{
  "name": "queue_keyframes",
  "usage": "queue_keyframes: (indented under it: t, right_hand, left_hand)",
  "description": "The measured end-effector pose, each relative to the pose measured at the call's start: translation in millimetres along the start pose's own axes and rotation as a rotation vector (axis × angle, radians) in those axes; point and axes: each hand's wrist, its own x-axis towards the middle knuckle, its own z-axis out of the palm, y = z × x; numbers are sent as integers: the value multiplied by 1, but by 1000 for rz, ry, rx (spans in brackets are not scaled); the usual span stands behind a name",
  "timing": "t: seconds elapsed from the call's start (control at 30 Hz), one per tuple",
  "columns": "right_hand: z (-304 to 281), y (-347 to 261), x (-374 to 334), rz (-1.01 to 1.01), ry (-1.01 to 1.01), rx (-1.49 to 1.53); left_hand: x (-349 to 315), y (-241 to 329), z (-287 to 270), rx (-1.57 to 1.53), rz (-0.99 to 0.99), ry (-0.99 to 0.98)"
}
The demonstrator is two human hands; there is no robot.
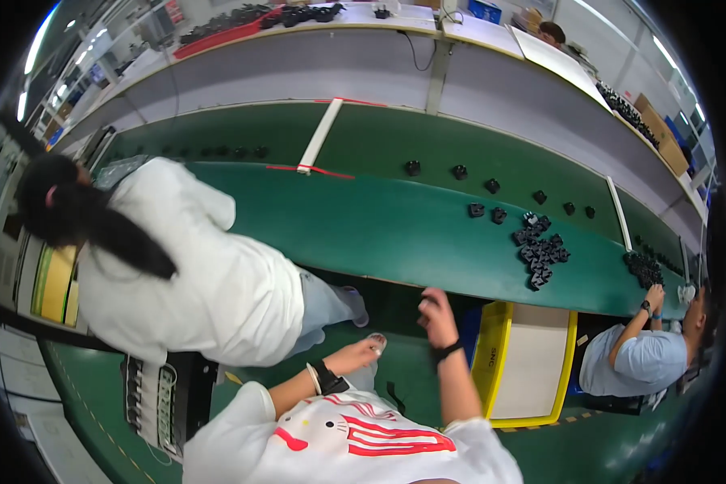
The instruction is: The person removes power adapters from a testing rack, unplugs the cables, and places them on a conveyor belt before plugging new adapters into the rack.
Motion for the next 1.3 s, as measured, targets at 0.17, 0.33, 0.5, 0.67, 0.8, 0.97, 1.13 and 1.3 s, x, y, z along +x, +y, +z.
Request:
queue_keyframes:
  t: [0.17,0.33,0.5,0.67,0.8,0.97,1.13,1.3]
  right_hand:
    - [55,91,-129,28,-327,-125]
    - [66,122,-163,-302,-302,-641]
    - [84,98,-187,-296,-453,-681]
    - [127,113,-191,-348,-611,-772]
    - [185,130,-205,-562,-546,-875]
    - [274,153,-205,-511,-740,-901]
    - [377,177,-208,-428,-1071,-960]
    - [466,218,-225,-362,-1150,-1051]
  left_hand:
    - [-23,-29,1,-792,-373,-189]
    - [-36,-63,31,-852,-468,-62]
    - [-56,-85,36,-1014,-299,35]
    - [-90,-109,13,-1112,-205,105]
    - [-110,-180,-15,-1100,11,251]
    - [-185,-199,-46,-1492,49,544]
    - [-239,-290,-95,-1606,202,796]
    - [-317,-331,-150,-1763,277,849]
